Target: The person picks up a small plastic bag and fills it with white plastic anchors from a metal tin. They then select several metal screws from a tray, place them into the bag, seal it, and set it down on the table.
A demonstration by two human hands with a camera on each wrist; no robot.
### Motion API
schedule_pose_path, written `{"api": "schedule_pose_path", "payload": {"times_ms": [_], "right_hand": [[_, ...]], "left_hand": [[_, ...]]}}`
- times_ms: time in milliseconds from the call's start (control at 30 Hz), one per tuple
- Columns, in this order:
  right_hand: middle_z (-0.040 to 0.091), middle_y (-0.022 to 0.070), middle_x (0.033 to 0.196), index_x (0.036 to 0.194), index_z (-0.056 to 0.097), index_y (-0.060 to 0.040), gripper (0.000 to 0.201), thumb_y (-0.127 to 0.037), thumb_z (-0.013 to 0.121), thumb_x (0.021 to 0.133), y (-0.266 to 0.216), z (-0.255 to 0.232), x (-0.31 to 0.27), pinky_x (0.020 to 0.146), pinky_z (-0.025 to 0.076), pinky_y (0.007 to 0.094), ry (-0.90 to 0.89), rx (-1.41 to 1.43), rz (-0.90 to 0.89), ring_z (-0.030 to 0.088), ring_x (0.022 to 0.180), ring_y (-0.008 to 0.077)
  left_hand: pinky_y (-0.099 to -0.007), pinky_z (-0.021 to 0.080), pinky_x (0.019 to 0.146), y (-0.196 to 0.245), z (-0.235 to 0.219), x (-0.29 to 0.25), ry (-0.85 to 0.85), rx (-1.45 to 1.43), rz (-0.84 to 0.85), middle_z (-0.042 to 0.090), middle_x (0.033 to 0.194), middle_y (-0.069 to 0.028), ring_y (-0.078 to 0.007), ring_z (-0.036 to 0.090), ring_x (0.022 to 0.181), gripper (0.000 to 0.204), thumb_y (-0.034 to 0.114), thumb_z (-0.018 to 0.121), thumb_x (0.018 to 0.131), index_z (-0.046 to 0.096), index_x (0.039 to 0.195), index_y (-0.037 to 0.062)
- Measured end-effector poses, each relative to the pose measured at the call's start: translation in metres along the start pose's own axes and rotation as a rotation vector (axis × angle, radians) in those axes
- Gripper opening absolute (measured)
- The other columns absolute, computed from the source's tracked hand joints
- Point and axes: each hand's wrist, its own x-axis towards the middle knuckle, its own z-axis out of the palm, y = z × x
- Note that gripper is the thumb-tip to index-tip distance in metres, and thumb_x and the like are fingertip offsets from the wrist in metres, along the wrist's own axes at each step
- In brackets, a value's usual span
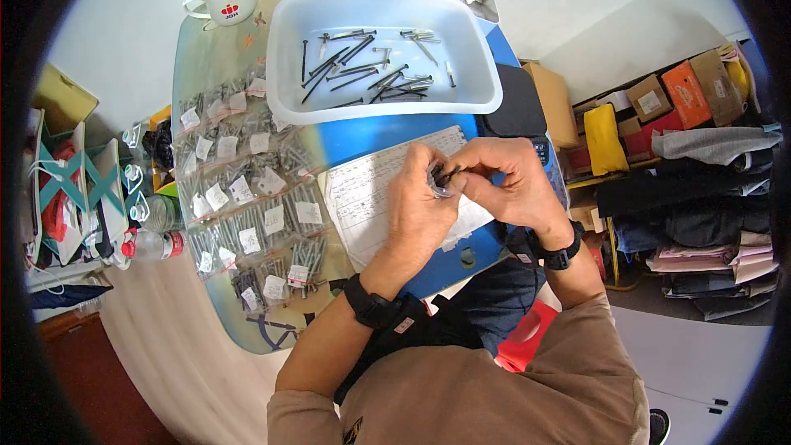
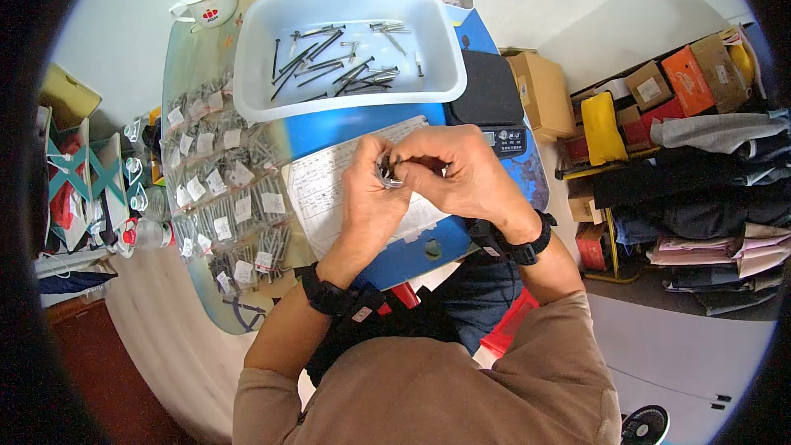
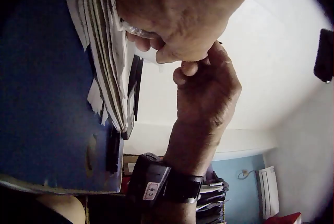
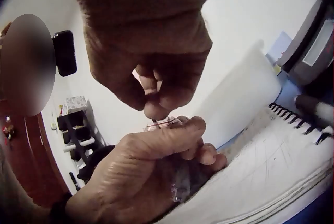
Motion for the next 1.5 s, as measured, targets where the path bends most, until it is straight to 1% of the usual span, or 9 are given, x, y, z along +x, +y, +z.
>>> {"api": "schedule_pose_path", "payload": {"times_ms": [33, 100, 333, 400, 433, 500, 800, 1133, 1500], "right_hand": [[0.066, 0.0073, 0.074, 0.091, 0.067, -0.0004, 0.011, 0.002, 0.068, 0.080, -0.002, -0.001, 0.000, 0.058, 0.046, 0.0242, -0.002, 0.001, 0.002, 0.059, 0.065, 0.0094], [0.065, 0.0065, 0.072, 0.088, 0.068, -0.0008, 0.010, 0.003, 0.068, 0.079, -0.004, -0.002, -0.002, 0.056, 0.046, 0.0243, 0.026, 0.201, 0.144, 0.058, 0.062, 0.0091], [0.065, 0.0075, 0.077, 0.090, 0.068, -0.0033, 0.014, -0.004, 0.072, 0.077, 0.010, 0.001, -0.002, 0.055, 0.045, 0.0255, -0.021, -0.131, -0.099, 0.059, 0.063, 0.0119], [0.065, 0.0083, 0.077, 0.091, 0.068, -0.0030, 0.014, -0.006, 0.073, 0.077, -0.004, -0.007, -0.001, 0.055, 0.045, 0.0266, -0.068, -0.151, -0.036, 0.059, 0.064, 0.0142], [0.065, 0.0092, 0.078, 0.092, 0.068, -0.0028, 0.015, -0.008, 0.074, 0.078, -0.009, -0.010, 0.000, 0.055, 0.045, 0.0277, -0.120, -0.174, 0.021, 0.060, 0.064, 0.0165], [0.065, 0.0098, 0.078, 0.093, 0.068, -0.0023, 0.017, -0.009, 0.074, 0.079, 0.000, -0.010, 0.001, 0.055, 0.046, 0.0291, -0.072, -0.138, -0.062, 0.060, 0.064, 0.0184], [0.068, 0.0143, 0.081, 0.091, 0.069, -0.0031, 0.011, -0.007, 0.069, 0.080, -0.004, -0.041, 0.083, 0.062, 0.051, 0.0373, -0.015, -0.512, -0.337, 0.066, 0.072, 0.0335], [0.066, 0.0152, 0.089, 0.094, 0.068, -0.0035, 0.020, -0.011, 0.073, 0.076, 0.039, -0.024, 0.154, 0.073, 0.051, 0.0432, -0.464, -0.840, -0.278, 0.065, 0.084, 0.0345], [0.063, 0.0153, 0.079, 0.080, 0.061, -0.0011, 0.010, -0.007, 0.067, 0.075, 0.038, -0.009, 0.158, 0.066, 0.048, 0.0446, -0.470, -0.776, -0.250, 0.062, 0.075, 0.0363]], "left_hand": [[-0.0377, 0.051, 0.065, 0.000, 0.000, 0.000, 0.001, 0.000, -0.002, 0.062, 0.079, -0.0156, -0.0312, 0.066, 0.073, 0.033, -0.001, 0.073, 0.073, 0.048, 0.094, 0.0037], [-0.0284, 0.048, 0.066, -0.001, 0.001, 0.000, 0.000, 0.041, -0.027, 0.058, 0.078, -0.0064, -0.0106, 0.054, 0.073, 0.030, -0.001, 0.072, 0.075, 0.049, 0.094, 0.0035], [-0.0270, 0.047, 0.064, -0.002, 0.002, -0.001, 0.009, 0.069, 0.064, 0.057, 0.077, -0.0048, -0.0106, 0.053, 0.070, 0.029, -0.002, 0.071, 0.076, 0.049, 0.094, 0.0043], [-0.0376, 0.051, 0.064, -0.004, 0.003, -0.001, 0.010, 0.040, 0.023, 0.062, 0.079, -0.0146, -0.0283, 0.066, 0.073, 0.032, 0.001, 0.073, 0.075, 0.048, 0.095, 0.0049], [-0.0376, 0.051, 0.064, -0.004, 0.004, -0.001, 0.006, 0.040, 0.023, 0.062, 0.079, -0.0146, -0.0283, 0.066, 0.073, 0.032, 0.001, 0.073, 0.075, 0.048, 0.095, 0.0049], [-0.0258, 0.045, 0.061, -0.003, 0.004, -0.001, 0.013, -0.004, 0.019, 0.054, 0.075, -0.0028, -0.0099, 0.050, 0.067, 0.029, -0.004, 0.071, 0.077, 0.049, 0.094, 0.0054], [-0.0267, 0.043, 0.061, 0.003, 0.000, -0.001, -0.002, 0.032, 0.006, 0.051, 0.074, -0.0023, -0.0099, 0.047, 0.066, 0.029, -0.003, 0.073, 0.076, 0.050, 0.091, 0.0064], [-0.0265, 0.042, 0.058, 0.001, 0.002, 0.000, 0.035, -0.023, -0.003, 0.050, 0.071, -0.0015, -0.0088, 0.047, 0.063, 0.029, -0.003, 0.073, 0.076, 0.049, 0.088, 0.0075], [-0.0274, 0.042, 0.058, 0.001, 0.002, 0.000, 0.056, -0.022, 0.003, 0.050, 0.069, -0.0040, -0.0105, 0.048, 0.062, 0.027, -0.004, 0.072, 0.075, 0.050, 0.087, 0.0068]]}}
